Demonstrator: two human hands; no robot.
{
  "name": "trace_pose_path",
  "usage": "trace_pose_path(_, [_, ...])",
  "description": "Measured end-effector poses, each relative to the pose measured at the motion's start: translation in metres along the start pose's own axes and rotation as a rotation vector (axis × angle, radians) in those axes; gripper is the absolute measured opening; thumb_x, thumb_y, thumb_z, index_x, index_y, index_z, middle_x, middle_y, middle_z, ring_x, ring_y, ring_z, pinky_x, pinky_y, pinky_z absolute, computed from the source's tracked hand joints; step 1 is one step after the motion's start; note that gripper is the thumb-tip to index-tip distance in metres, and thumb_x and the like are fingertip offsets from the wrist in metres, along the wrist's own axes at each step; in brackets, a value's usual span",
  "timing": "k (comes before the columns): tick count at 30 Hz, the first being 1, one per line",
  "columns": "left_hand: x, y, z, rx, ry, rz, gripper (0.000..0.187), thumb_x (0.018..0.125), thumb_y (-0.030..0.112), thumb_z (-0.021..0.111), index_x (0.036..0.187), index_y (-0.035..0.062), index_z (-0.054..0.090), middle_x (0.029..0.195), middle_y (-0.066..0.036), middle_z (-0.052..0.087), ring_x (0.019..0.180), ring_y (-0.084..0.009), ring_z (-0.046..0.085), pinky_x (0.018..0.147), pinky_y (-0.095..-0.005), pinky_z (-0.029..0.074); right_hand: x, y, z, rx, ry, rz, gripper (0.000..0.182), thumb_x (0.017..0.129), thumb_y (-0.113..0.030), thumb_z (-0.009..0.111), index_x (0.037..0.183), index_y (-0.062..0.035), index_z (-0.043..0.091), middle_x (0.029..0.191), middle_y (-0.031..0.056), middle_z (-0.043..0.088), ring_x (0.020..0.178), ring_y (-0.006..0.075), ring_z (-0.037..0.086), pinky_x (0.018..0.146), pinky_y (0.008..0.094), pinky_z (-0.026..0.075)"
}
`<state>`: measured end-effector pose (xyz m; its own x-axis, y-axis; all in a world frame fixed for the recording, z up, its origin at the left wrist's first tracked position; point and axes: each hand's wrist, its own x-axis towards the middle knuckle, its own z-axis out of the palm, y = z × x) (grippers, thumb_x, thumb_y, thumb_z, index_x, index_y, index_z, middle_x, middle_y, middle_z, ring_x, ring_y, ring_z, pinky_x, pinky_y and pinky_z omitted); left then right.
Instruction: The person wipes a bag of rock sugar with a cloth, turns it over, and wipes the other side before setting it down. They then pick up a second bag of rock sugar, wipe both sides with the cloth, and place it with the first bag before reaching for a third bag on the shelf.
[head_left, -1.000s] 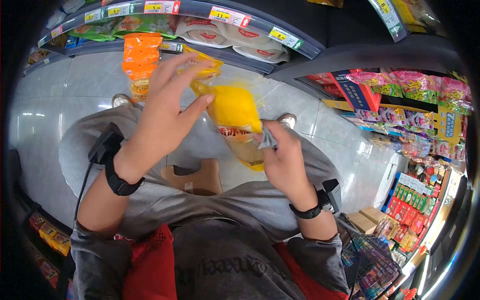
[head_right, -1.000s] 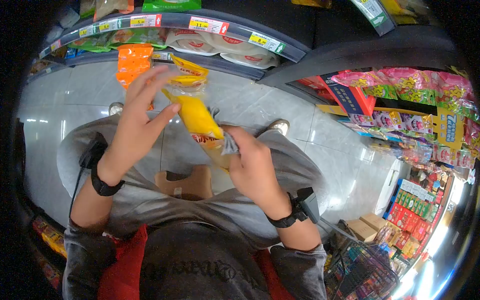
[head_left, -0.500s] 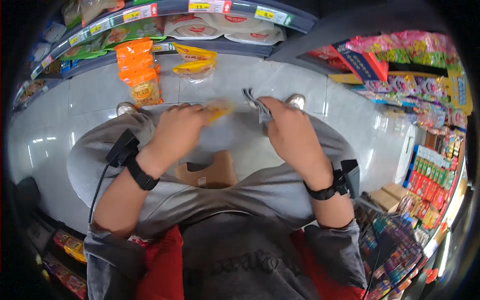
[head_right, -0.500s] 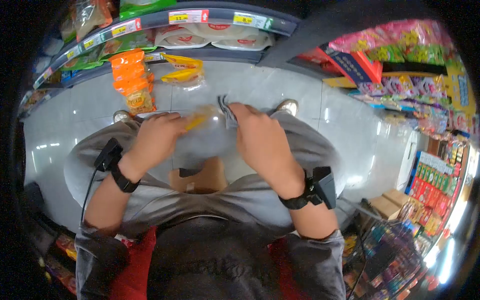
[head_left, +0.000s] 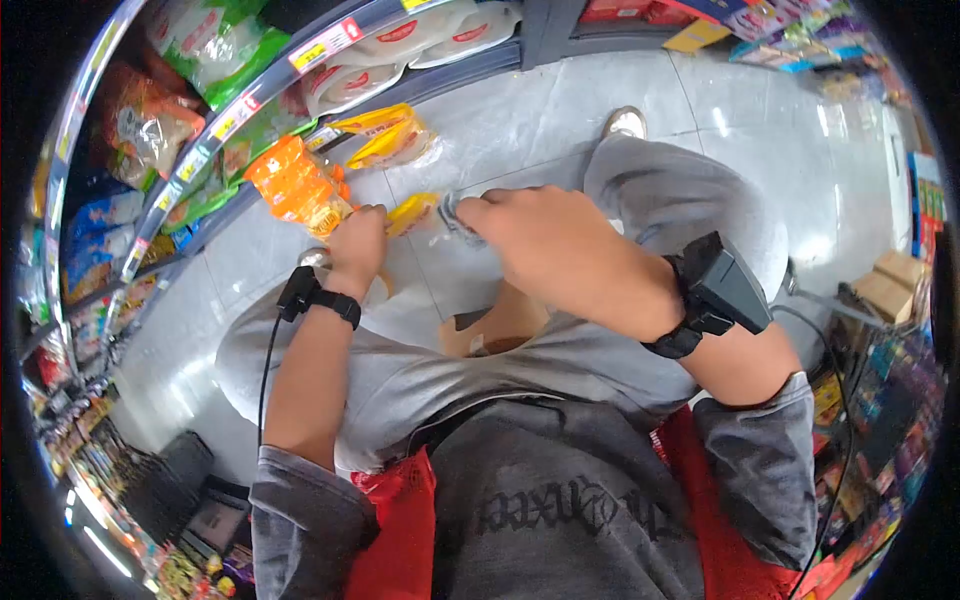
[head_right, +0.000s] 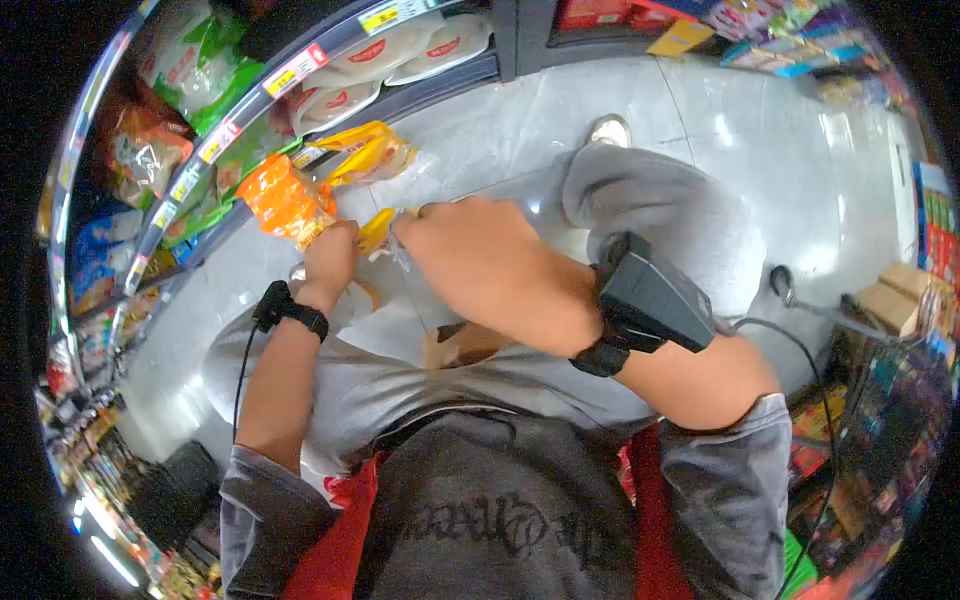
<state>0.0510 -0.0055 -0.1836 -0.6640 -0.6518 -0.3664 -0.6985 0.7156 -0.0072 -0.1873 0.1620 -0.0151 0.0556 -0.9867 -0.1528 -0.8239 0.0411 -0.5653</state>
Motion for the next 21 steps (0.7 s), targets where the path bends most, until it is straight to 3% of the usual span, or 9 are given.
trace_pose_path(12, [0.040, 0.004, -0.002, 0.152, -0.034, 0.022, 0.012, 0.089, 0.020, 0.064, 0.090, 0.0104, 0.070, 0.093, -0.010, 0.070, 0.085, -0.0352, 0.071, 0.071, -0.0466, 0.057, -0.023, 0.023, 0.005, -0.066, 0.049, -0.038, 0.021, 0.082, -0.006, 0.058, 0.103, -0.0029, 0.063, 0.090, 0.0139, 0.069, 0.083, 0.0355, 0.069, 0.070, 0.0445, 0.056])
trace_pose_path(15, [0.044, -0.006, 0.010, 0.165, -0.035, 0.012, 0.012, 0.088, 0.016, 0.062, 0.097, 0.0123, 0.069, 0.092, -0.010, 0.070, 0.082, -0.0346, 0.071, 0.070, -0.0473, 0.057, -0.026, 0.022, 0.004, -0.075, -0.029, -0.034, 0.020, 0.082, -0.007, 0.060, 0.102, -0.0026, 0.063, 0.090, 0.0136, 0.069, 0.083, 0.0344, 0.070, 0.070, 0.0439, 0.057])
trace_pose_path(18, [0.036, 0.005, 0.013, 0.085, 0.067, -0.061, 0.022, 0.087, 0.014, 0.061, 0.108, 0.0138, 0.067, 0.099, -0.011, 0.070, 0.091, -0.0345, 0.070, 0.074, -0.0469, 0.057, -0.026, 0.021, 0.004, -0.068, -0.056, -0.026, 0.020, 0.083, -0.008, 0.060, 0.101, -0.0026, 0.063, 0.089, 0.0134, 0.070, 0.084, 0.0335, 0.070, 0.070, 0.0437, 0.058])
trace_pose_path(21, [0.037, -0.002, 0.034, 0.105, 0.192, 0.030, 0.035, 0.085, 0.013, 0.063, 0.119, 0.0151, 0.064, 0.108, -0.013, 0.067, 0.102, -0.0361, 0.064, 0.081, -0.0479, 0.055, -0.025, 0.019, 0.005, -0.078, -0.044, -0.037, 0.019, 0.084, -0.009, 0.059, 0.101, -0.0024, 0.063, 0.088, 0.0134, 0.070, 0.085, 0.0335, 0.071, 0.070, 0.0436, 0.058])
